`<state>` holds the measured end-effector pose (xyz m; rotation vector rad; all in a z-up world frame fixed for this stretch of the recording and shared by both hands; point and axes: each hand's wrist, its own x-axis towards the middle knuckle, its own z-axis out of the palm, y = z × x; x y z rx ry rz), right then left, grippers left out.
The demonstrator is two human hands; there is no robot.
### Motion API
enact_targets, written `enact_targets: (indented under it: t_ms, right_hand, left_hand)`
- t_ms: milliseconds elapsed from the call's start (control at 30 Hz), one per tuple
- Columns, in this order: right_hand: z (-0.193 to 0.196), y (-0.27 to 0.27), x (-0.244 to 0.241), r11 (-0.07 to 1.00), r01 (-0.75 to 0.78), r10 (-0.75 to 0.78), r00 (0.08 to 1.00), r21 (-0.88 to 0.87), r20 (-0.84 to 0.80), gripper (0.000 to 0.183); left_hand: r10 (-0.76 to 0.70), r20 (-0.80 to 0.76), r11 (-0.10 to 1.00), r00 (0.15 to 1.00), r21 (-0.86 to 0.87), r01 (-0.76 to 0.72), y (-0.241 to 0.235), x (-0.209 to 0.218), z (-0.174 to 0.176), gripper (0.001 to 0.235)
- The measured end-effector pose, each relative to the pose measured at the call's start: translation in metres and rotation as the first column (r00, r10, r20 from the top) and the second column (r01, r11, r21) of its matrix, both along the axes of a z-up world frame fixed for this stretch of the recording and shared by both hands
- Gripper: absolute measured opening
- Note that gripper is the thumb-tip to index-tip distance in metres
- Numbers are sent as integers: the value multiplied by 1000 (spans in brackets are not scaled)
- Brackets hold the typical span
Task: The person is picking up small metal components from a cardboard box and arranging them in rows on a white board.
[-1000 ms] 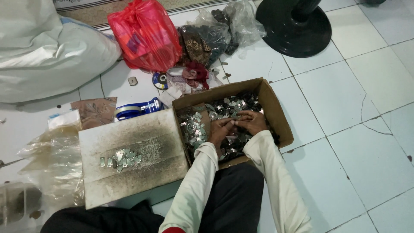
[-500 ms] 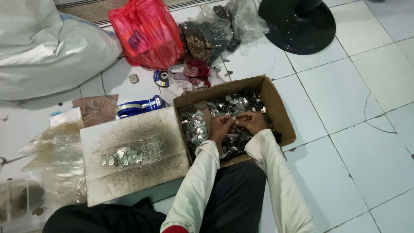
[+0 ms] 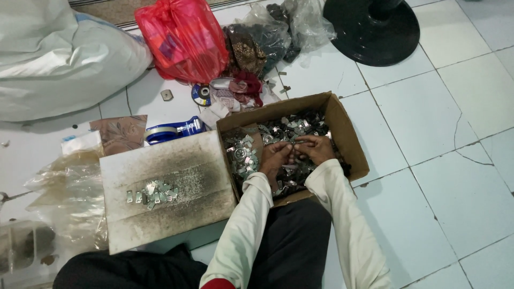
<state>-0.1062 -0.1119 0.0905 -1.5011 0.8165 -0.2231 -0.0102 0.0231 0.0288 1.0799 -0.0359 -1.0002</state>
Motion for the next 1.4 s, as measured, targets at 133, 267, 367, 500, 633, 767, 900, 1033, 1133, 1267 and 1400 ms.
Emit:
enact_targets:
  t_ms: [133,267,367,500,633,767,900,1033,1133,1267,1400]
  right_hand:
    - [2,-4,3,999,-20,20,1000,-39,10,30]
    - [1,-5,1,1000,-8,9,997,-21,74,34]
    - [-6,-7,1,1000,-23,25,996,-21,91,34]
    - [-2,0,0,1000,-22,23,992,-10,124,36]
    - [-10,-3,0,999,-37,37,992,-1,121,29]
    - [-12,-3,1,999,-47,44,989,19,138,46]
    - [-14,-2,1,998,-58,56,994,19,92,35]
    - [-46,-20,0,997,-77,77,997,-16,1,46]
    - [-71,-34,-2,996,-3,-6,995,-94,-99,31]
    - [-54,-24,-7,981,176,-188,968,-83,-164,37]
    - [-47,-21,-9,986,56,-119,898,-157,-424,24]
  left_hand:
    - [-31,-91,998,995,-49,27,1,3,6,35]
    - [-101,-151,993,983,-81,89,8,4,18,24]
    - [-115,-156,991,981,-82,103,13,4,33,24]
    - [-131,-194,990,972,-72,119,16,4,45,18]
    - [-114,-162,993,980,-58,106,8,7,27,18]
    - [-94,47,995,994,46,92,-1,7,2,18]
    - [-144,399,982,906,172,80,1,1,29,18]
    - [-130,354,971,926,234,47,-2,5,16,20]
    - [-115,497,972,860,234,-5,-9,12,-13,26]
    - [-204,774,927,599,350,-137,1,12,3,21]
    - [-113,683,968,722,239,-75,8,2,3,46]
